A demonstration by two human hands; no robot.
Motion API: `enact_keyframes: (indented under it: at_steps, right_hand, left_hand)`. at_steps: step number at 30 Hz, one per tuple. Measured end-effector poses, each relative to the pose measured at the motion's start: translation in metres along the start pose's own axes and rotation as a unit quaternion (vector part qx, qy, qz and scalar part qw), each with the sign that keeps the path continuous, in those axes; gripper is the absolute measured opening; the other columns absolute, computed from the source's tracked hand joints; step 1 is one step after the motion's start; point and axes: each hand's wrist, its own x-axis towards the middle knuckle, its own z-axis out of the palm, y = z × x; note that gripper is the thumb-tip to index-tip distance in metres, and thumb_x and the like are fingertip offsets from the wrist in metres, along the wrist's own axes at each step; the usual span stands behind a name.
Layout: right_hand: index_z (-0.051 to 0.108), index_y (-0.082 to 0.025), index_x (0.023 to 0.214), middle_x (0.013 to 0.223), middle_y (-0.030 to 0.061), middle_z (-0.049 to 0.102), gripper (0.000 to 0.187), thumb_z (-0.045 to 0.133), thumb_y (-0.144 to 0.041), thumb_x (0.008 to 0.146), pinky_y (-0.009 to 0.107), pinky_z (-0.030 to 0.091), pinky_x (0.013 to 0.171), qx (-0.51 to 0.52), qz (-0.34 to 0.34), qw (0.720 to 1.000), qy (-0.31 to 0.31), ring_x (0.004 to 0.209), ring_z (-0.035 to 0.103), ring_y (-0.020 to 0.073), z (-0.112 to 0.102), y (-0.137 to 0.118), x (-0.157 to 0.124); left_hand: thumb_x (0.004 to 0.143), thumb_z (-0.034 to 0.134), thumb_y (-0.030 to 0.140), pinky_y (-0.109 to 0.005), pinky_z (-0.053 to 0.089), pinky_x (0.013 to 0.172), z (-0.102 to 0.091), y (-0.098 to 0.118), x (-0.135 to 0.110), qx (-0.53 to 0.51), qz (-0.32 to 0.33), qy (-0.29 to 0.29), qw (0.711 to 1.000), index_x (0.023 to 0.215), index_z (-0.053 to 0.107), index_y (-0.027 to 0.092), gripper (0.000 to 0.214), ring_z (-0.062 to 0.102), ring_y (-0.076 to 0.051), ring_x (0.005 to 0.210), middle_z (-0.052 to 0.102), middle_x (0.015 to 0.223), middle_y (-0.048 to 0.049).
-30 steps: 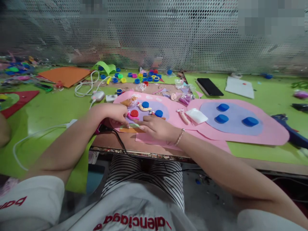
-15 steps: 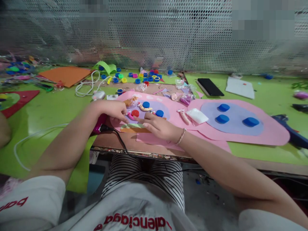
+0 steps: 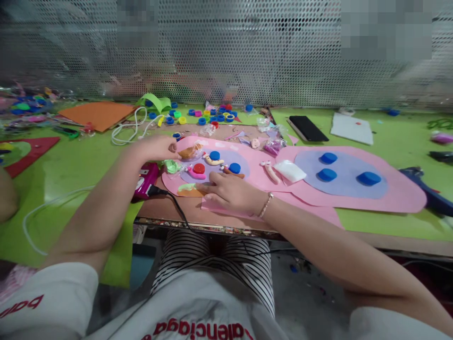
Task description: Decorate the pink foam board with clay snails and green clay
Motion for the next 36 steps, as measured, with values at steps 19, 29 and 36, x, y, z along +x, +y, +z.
enact_keyframes:
  at_steps: [19, 29, 36]
  right_hand:
    - [0.052, -0.014, 0.126, 0.093, 0.0111, 0.049, 0.04, 0.028, -0.023, 0.095, 0.038, 0.046, 0.079, 0.042, 0.037, 0.97, 0.238, 0.084, 0.051, 0.0202, -0.003, 0.017, -0.004]
    - [0.042, -0.018, 0.125, 0.104, 0.0119, 0.048, 0.038, 0.038, -0.01, 0.088, 0.039, 0.049, 0.08, 0.029, -0.034, 0.96, 0.275, 0.092, 0.051, 0.021, 0.01, 0.021, 0.001]
    - [0.053, -0.016, 0.114, 0.1, 0.0117, 0.049, 0.03, 0.038, -0.012, 0.089, 0.038, 0.048, 0.08, 0.032, -0.038, 0.967, 0.252, 0.093, 0.051, 0.0206, 0.01, 0.021, 0.001]
  left_hand:
    - [0.066, 0.059, 0.048, -0.024, 0.03, 0.054, -0.017, -0.011, -0.014, -0.098, 0.096, -0.119, 0.983, 0.068, 0.062, 0.019, 0.029, 0.043, -0.01, 0.055, 0.054, 0.062, 0.0009]
    - [0.081, 0.05, 0.035, -0.024, 0.042, 0.059, -0.006, 0.029, -0.016, -0.335, 0.226, -0.041, 0.914, 0.081, 0.049, 0.019, 0.016, 0.054, -0.011, 0.065, 0.05, 0.075, -0.0002]
    - [0.082, 0.051, 0.025, -0.023, 0.043, 0.051, 0.003, 0.039, -0.01, -0.42, 0.209, -0.008, 0.883, 0.079, 0.041, 0.019, 0.011, 0.048, -0.008, 0.051, 0.045, 0.065, 0.0035]
